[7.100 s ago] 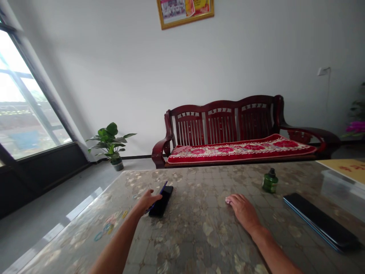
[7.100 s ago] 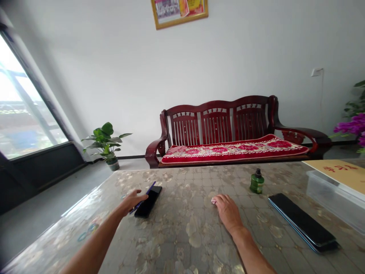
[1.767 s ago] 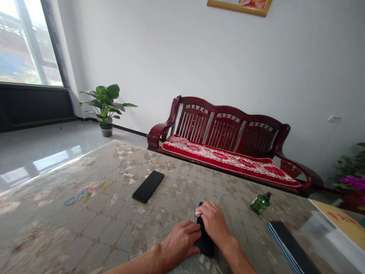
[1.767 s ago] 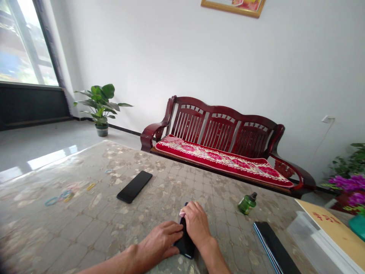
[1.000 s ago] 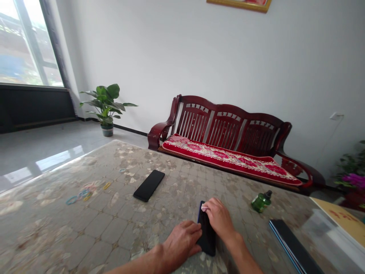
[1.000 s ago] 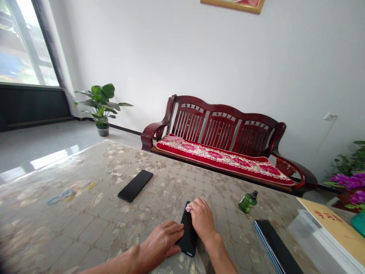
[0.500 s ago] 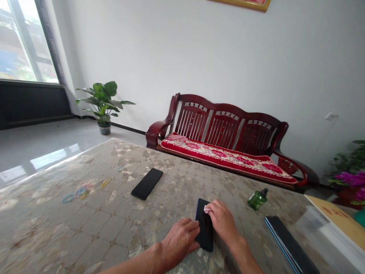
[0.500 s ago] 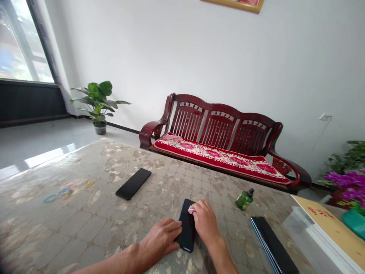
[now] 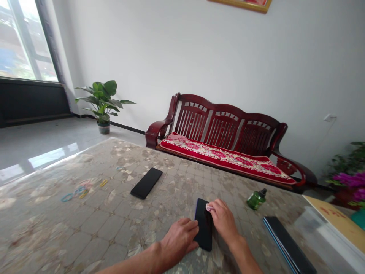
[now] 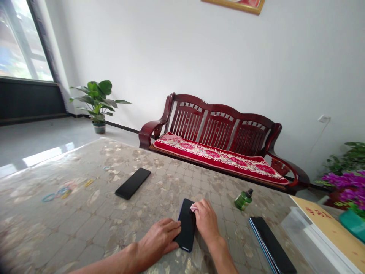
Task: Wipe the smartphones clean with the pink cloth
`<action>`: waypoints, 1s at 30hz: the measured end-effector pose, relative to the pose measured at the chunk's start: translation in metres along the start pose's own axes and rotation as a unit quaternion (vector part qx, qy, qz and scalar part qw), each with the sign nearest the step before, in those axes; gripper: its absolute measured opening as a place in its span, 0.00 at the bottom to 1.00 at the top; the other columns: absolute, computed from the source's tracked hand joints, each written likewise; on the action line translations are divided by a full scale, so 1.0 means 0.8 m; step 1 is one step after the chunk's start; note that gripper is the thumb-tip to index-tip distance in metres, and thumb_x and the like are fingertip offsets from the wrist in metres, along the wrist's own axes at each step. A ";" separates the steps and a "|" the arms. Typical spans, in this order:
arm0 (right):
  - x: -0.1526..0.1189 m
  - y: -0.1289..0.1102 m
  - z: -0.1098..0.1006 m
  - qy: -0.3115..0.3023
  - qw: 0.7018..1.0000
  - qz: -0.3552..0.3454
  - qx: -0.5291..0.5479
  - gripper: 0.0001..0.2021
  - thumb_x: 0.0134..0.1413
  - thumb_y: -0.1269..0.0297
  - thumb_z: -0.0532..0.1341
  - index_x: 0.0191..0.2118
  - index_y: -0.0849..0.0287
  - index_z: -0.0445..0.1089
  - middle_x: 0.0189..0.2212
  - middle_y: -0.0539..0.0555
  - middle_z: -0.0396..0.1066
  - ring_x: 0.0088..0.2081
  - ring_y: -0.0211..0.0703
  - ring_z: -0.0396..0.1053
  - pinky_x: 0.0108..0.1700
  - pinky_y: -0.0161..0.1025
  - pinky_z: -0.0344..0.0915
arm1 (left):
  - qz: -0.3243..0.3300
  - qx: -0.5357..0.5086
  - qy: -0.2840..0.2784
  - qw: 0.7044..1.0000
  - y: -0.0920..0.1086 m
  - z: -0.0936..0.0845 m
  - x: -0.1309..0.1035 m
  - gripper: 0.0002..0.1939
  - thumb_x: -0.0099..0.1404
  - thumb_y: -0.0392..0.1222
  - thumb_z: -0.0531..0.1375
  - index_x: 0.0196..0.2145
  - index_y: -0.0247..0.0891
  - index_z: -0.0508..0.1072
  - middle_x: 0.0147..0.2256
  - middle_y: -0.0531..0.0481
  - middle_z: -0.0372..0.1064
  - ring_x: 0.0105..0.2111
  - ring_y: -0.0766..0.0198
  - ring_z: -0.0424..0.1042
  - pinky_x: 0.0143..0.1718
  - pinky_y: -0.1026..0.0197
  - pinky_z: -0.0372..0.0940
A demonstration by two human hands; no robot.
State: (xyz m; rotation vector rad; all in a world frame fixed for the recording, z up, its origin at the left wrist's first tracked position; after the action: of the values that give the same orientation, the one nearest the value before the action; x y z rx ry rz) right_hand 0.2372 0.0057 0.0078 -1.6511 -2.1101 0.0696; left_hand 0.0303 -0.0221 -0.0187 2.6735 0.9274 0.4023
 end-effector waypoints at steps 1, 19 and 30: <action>-0.007 -0.002 0.000 -0.006 1.000 -0.005 0.002 0.11 0.59 0.71 0.53 0.34 0.53 0.72 0.35 0.51 0.71 0.40 0.42 0.70 0.43 0.36 0.61 | -0.002 -0.001 -0.002 1.000 0.000 -0.001 0.000 0.12 0.68 0.46 0.62 0.46 0.39 0.71 0.50 0.47 0.71 0.46 0.56 0.71 0.51 0.57 0.65; 0.000 -0.019 0.002 -0.047 0.998 -0.009 -0.039 0.12 0.61 0.72 0.52 0.34 0.54 0.72 0.35 0.51 0.71 0.41 0.43 0.68 0.45 0.36 0.59 | 0.009 -0.007 0.014 1.000 -0.008 -0.004 -0.003 0.12 0.69 0.48 0.60 0.48 0.42 0.71 0.49 0.49 0.72 0.45 0.57 0.70 0.50 0.57 0.65; -0.002 -0.024 0.006 -0.035 0.998 0.018 -0.048 0.13 0.62 0.70 0.51 0.35 0.53 0.72 0.36 0.52 0.72 0.42 0.44 0.69 0.45 0.36 0.60 | -0.012 -0.038 0.070 0.997 -0.013 0.003 -0.015 0.31 0.56 0.20 0.52 0.54 0.43 0.66 0.59 0.49 0.63 0.52 0.57 0.64 0.55 0.56 0.62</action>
State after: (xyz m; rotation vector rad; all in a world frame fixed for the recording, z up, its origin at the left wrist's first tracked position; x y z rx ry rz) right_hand 0.2187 0.0002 0.0092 -1.7659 -2.1660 0.0375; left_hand 0.0164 -0.0220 -0.0263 2.5891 0.9629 0.6126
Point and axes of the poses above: each hand's wrist, its own x-axis towards the middle knuckle, its own z-axis out of the palm, y = z × x, the point moved 1 cm from there along x, towards the middle knuckle
